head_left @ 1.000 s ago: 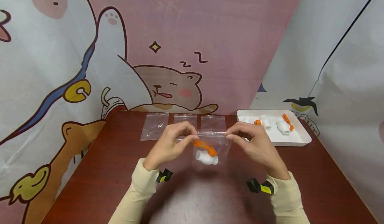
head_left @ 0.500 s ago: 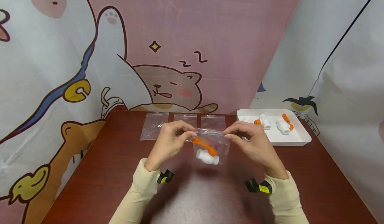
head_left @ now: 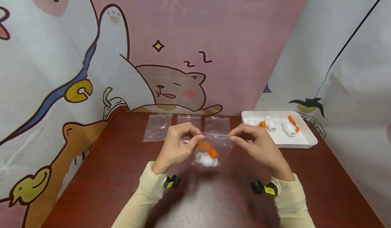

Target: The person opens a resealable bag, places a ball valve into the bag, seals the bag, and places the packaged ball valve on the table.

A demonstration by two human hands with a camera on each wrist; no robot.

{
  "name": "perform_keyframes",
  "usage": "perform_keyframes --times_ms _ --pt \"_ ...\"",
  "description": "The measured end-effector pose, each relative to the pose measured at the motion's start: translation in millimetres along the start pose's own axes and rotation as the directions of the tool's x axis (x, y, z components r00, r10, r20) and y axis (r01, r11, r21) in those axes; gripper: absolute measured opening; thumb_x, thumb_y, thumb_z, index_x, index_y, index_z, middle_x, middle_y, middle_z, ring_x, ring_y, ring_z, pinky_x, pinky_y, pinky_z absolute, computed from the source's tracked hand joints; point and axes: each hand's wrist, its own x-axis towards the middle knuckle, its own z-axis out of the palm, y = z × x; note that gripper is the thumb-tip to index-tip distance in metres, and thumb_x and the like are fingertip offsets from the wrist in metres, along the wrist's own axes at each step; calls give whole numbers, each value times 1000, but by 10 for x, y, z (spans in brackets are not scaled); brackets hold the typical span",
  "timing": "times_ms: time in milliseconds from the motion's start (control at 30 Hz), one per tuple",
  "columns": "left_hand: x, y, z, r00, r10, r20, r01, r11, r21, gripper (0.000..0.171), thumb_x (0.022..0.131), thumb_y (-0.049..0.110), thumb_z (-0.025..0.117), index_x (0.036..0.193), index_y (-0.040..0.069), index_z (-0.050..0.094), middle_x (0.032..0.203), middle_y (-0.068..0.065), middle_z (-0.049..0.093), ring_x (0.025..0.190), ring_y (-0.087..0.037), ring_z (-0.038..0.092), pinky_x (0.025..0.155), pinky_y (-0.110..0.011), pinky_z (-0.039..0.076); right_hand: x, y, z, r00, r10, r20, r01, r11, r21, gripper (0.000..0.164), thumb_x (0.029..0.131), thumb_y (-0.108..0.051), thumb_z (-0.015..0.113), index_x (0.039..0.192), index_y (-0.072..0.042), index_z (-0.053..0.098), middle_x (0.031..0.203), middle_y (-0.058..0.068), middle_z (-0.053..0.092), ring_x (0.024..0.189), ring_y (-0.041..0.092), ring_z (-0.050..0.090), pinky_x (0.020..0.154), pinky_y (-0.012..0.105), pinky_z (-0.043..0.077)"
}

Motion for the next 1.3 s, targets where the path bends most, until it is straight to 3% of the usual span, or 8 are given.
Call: perform_keyframes --times_ms 133,300,500,600,833,1000,1300 --pt "11 5 23 999 50 7 -50 998 -38 7 91 7 77 85 7 73 74 0 64 66 -9 60 61 -24 56 11 -43 42 1000 -2 -11 2 1000 9 23 89 -8 80 108 -18 75 91 -2 71 79 10 62 66 22 53" --pt "15 21 33 997 64 44 -62 997 -42 6 90 6 77 88 11 74 75 2 64 68 -9 60 62 -25 57 23 -146 154 998 -65 -6 65 996 -55 37 85 -9 83 118 -22 72 93 -6 70 83 12 66 72 25 58" --pt "1 42 55 997 35 68 -32 998 -55 6 90 6 78 89 11 75 78 2 67 69 -9 62 61 -26 57 46 -267 285 984 -176 -13 170 966 -193 30 84 -10 84 112 -18 74 99 -8 72 86 10 68 76 26 59" --pt "-8 55 77 996 9 88 -3 997 -72 2 91 11 78 91 10 77 82 1 70 71 -8 64 62 -26 57 57 -302 326 978 -207 -8 201 958 -205 23 86 -11 83 107 -17 75 100 -8 73 88 9 69 78 24 58" --pt "-14 78 109 992 -57 110 71 989 -132 4 92 15 77 94 12 79 88 -1 74 74 -9 65 63 -24 56 59 -298 357 978 -209 4 206 962 -179 13 89 -14 81 98 -21 76 94 -12 71 84 2 63 72 21 53" --pt "-19 74 118 991 -61 117 76 988 -137 4 92 14 77 93 11 79 86 -1 74 73 -9 65 64 -27 58 55 -257 364 978 -208 9 207 965 -159 1 93 -18 77 94 -18 76 91 -12 70 80 3 60 67 22 51" --pt "-16 79 172 994 -44 97 57 990 -133 6 92 12 77 92 7 78 84 -3 74 71 -11 66 61 -34 61 42 -193 364 984 -178 1 177 975 -135 13 90 -12 79 93 -24 75 86 -14 68 76 4 58 63 22 49"
